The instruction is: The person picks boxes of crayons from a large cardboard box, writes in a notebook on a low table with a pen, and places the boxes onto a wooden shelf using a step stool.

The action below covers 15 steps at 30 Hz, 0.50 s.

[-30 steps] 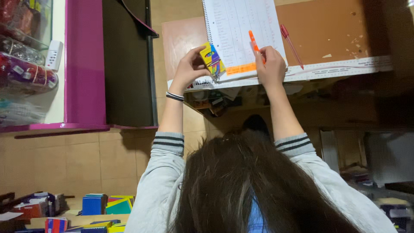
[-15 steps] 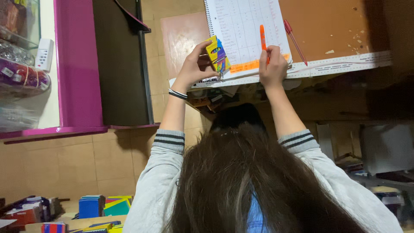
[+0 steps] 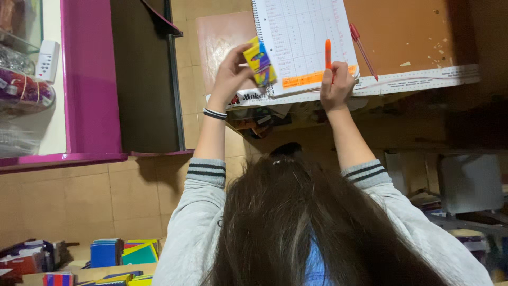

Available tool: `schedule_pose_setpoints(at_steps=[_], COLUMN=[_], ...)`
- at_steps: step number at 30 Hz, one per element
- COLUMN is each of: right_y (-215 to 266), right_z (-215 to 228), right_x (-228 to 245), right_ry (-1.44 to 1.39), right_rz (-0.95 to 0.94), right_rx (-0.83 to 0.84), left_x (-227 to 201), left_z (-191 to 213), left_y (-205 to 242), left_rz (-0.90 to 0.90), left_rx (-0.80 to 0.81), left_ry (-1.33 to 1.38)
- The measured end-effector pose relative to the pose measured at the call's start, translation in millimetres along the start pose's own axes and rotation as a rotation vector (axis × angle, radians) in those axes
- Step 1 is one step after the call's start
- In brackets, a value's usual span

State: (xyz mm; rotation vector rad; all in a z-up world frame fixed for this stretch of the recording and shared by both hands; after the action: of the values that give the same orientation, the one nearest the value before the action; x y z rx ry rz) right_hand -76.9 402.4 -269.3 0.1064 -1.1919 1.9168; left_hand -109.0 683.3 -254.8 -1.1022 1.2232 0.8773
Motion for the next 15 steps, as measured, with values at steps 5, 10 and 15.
schedule_pose_setpoints(at_steps=[5, 10, 15], right_y=[-7, -10, -11], right_z=[-7, -1, 11], right_x=[-1, 9, 7], right_ry=[0.099, 0.135, -0.047], right_rz=[0.016, 0.085, 0.055], right_rx=[0.162, 0.119, 0.003], left_x=[20, 11, 5], left_z=[31, 29, 20], left_y=[-4, 0, 1], left_rz=[-0.066, -0.106, -0.089], left_rx=[-0.400, -0.391, -0.343], left_ry=[0.202, 0.117, 0.022])
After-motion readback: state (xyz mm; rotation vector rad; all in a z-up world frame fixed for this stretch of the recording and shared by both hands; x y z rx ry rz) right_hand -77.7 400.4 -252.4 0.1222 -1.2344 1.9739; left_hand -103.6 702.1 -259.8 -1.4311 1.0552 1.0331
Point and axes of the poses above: each hand's wrist, its own y-axis away from the middle knuckle, its own z-axis out of the back of the hand, x = y × z, the point moved 6 cm from there along -y, towards the middle knuckle, and after that the axes turned 7 degrees about x, right-handed, at the moved point
